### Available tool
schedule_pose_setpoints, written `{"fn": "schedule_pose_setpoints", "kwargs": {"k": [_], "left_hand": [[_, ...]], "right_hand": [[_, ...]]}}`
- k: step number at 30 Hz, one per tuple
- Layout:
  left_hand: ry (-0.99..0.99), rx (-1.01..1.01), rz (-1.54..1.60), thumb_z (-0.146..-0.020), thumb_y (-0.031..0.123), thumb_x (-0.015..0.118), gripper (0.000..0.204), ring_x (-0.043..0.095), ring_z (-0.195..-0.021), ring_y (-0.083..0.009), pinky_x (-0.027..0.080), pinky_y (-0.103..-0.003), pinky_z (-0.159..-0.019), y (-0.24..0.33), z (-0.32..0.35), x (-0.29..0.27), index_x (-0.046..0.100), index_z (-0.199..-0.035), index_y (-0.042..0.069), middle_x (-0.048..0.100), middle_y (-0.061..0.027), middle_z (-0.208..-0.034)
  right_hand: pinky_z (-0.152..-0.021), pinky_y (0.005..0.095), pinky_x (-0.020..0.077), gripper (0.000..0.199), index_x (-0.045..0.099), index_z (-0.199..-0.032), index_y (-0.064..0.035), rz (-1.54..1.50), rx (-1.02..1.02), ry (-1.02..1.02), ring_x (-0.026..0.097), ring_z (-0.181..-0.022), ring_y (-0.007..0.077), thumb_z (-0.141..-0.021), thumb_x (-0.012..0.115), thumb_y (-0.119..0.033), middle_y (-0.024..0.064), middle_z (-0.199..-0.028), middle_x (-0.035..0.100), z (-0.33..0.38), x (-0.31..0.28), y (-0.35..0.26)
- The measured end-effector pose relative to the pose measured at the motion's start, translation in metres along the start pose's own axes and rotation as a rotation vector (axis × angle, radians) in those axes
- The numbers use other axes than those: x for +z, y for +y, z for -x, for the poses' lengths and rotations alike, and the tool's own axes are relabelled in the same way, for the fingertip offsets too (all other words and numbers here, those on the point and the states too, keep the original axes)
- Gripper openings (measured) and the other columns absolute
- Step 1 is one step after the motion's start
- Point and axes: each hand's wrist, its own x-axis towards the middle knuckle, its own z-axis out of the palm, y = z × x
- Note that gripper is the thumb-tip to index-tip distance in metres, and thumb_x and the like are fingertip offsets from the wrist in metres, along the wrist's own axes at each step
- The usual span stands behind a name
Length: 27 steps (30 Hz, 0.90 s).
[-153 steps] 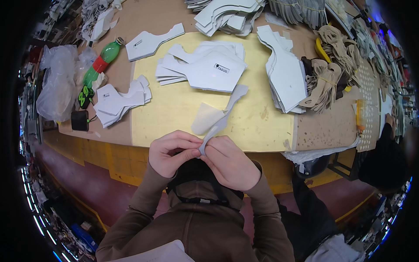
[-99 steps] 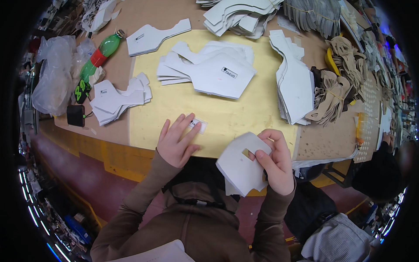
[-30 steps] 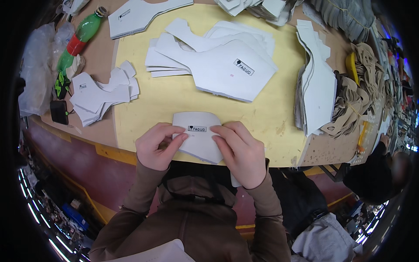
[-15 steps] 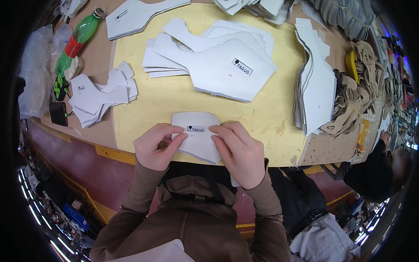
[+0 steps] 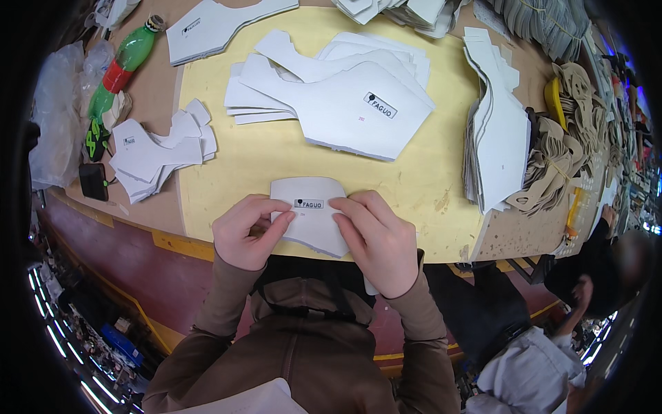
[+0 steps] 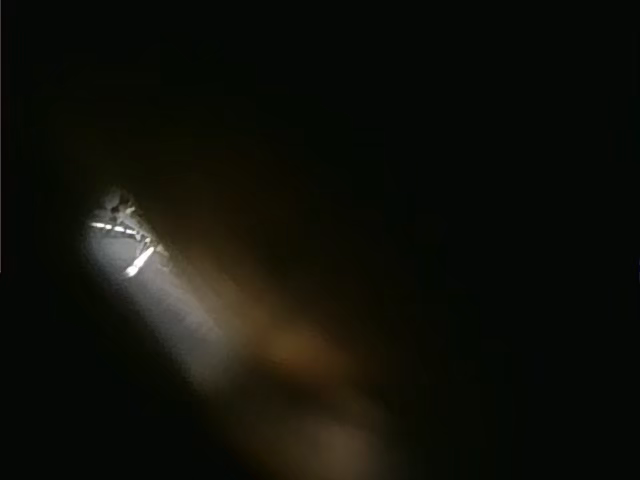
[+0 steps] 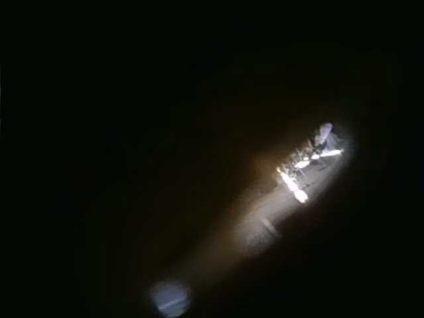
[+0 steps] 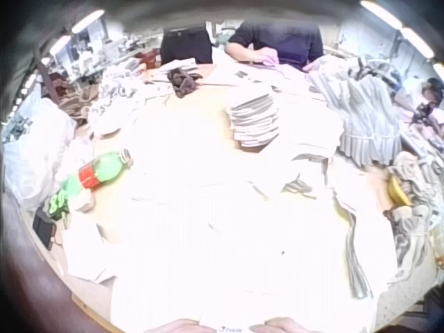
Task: The person repeatedly picks up white paper cutouts, folds them, and presses small rectangular labels onto them. They handle the items one at a time, stacking finished pieces on the table. Other workers are visible in the background performing similar tasks.
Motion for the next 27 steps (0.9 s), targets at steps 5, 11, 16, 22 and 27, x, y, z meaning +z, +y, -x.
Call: {"fn": "schedule_pose_setpoints", "kwargs": {"k": [5,11,16,22,27], "left_hand": [[-0.018,0.016,-0.014,-0.087,0.001,0.075,0.01,0.066,-0.062,-0.014,0.053,-0.025,-0.055,-0.0005,-0.0005,-0.0005,0.072,-0.097,0.002,0.068,-0.0074,-0.087],[-0.031,0.01,-0.01,-0.087,0.001,0.074,0.011,0.067,-0.064,-0.0149,0.054,-0.026,-0.057,0.0006,-0.0008,-0.0013,0.073,-0.098,0.002,0.067,-0.0075,-0.088],[-0.054,0.009,-0.045,-0.087,0.0,0.074,0.013,0.069,-0.068,-0.0168,0.057,-0.027,-0.06,0.0016,-0.0001,-0.0024,0.074,-0.099,0.003,0.066,-0.0078,-0.089],[-0.021,0.021,-0.004,-0.085,-0.003,0.074,0.014,0.062,-0.062,-0.0111,0.049,-0.024,-0.056,-0.0009,-0.0005,0.0009,0.076,-0.097,0.001,0.065,-0.007,-0.086],[-0.052,0.074,-0.075,-0.084,-0.005,0.072,0.018,0.062,-0.066,-0.0123,0.049,-0.025,-0.059,-0.003,-0.0002,-0.001,0.077,-0.1,0.002,0.063,-0.0063,-0.086]], "right_hand": [[-0.059,0.0322,0.0538,0.019,0.072,-0.106,-0.0066,0.034,-0.079,0.031,0.067,-0.069,0.0214,-0.087,0.073,-0.003,0.0055,-0.096,0.065,-0.0006,0.0025,0.0045],[-0.059,0.0323,0.0537,0.019,0.072,-0.106,-0.0068,0.049,-0.096,0.029,0.067,-0.07,0.0216,-0.087,0.073,-0.003,0.0052,-0.095,0.064,-0.0008,0.0027,0.0065],[-0.059,0.0326,0.0537,0.019,0.072,-0.106,-0.0067,0.064,-0.099,0.021,0.067,-0.07,0.0219,-0.087,0.073,-0.004,0.0052,-0.095,0.064,-0.0019,0.0017,0.006],[-0.06,0.0331,0.054,0.018,0.073,-0.105,-0.0064,0.051,-0.073,0.008,0.068,-0.071,0.0227,-0.088,0.073,-0.004,0.006,-0.095,0.064,-0.0028,0.0011,0.0057],[-0.062,0.0341,0.0547,0.018,0.073,-0.106,-0.0062,0.032,-0.083,0.005,0.068,-0.073,0.0237,-0.088,0.073,-0.003,0.0066,-0.095,0.065,-0.004,0.0002,0.0066]]}}
